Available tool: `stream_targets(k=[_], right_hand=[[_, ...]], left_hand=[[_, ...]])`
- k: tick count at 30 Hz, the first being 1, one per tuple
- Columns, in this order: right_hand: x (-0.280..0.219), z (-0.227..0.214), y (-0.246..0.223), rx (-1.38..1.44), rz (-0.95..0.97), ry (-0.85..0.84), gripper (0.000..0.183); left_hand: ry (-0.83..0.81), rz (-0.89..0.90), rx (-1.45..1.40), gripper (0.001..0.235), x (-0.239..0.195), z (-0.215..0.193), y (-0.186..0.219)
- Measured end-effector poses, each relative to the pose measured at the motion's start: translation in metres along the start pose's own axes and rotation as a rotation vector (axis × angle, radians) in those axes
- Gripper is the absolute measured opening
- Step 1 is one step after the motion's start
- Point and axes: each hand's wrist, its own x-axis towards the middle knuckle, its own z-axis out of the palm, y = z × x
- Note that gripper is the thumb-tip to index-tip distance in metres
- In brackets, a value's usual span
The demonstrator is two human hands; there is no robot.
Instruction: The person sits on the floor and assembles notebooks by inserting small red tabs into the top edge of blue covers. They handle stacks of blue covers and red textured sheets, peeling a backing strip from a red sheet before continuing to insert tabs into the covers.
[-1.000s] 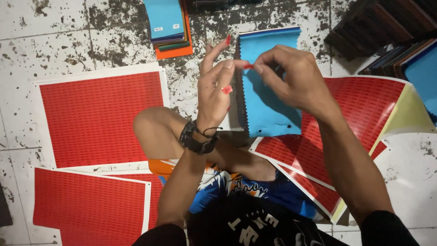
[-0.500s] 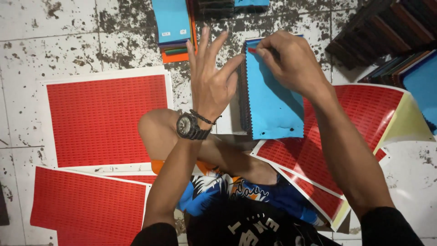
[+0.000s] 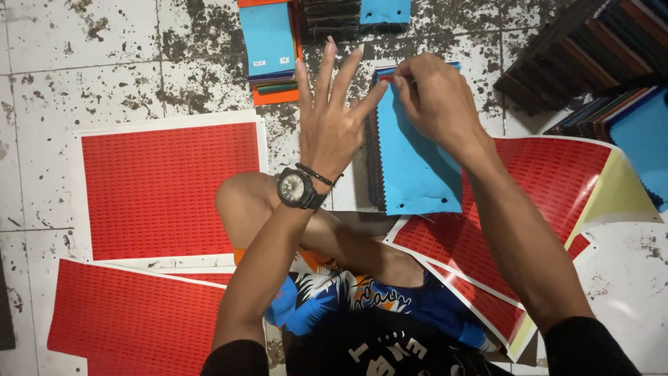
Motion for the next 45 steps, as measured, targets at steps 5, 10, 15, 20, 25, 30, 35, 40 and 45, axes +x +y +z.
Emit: stream_targets(k=[5,10,15,20,25,30,35,40,45], right_hand=[[0.002,-0.002,-0.016,-0.048,0.166,-0.036,0.013],[-0.002,-0.022,-0.004,-0.362,-0.04,0.183,0.03],[0.019,-0.032,0.014,-0.378,-0.386,0.076,0.027],[0.02,-0.026,0.022,-0.317,-0.404,0.049,0.015],[0.004,-0.01,0.046,-0.532,-0.593,0.358,0.024],[-0.021,-0.023,0.022,-0.512,-0.593,0.195,0.024],[-0.02,-0.048,-0.007,0.038,-0.328,-0.228,0.027],[-0.006,-0.056,-0.021,0.35,-0.037,-0.136,0.01],[-0.005,-0.047,-0.007,0.32,-0.016,-0.154,0.011]], left_hand=[[-0.2,0.001,0.224,0.079,0.006,-0.005,0.003],[-0.146,-0.023,0.133,0.091,0.009,-0.01,0.006],[0.063,-0.013,-0.14,0.067,0.01,-0.008,0.008],[0.068,-0.147,-0.339,0.062,0.008,-0.003,0.005],[0.298,-0.362,-0.978,0.058,0.005,-0.007,0.008],[0.263,-0.43,-1.065,0.055,0.01,-0.018,0.01],[0.208,-0.411,-1.175,0.052,0.013,-0.016,0.016],[0.115,-0.442,-1.224,0.052,0.014,0.003,0.018],[0.103,-0.436,-1.151,0.053,0.016,-0.017,0.022]])
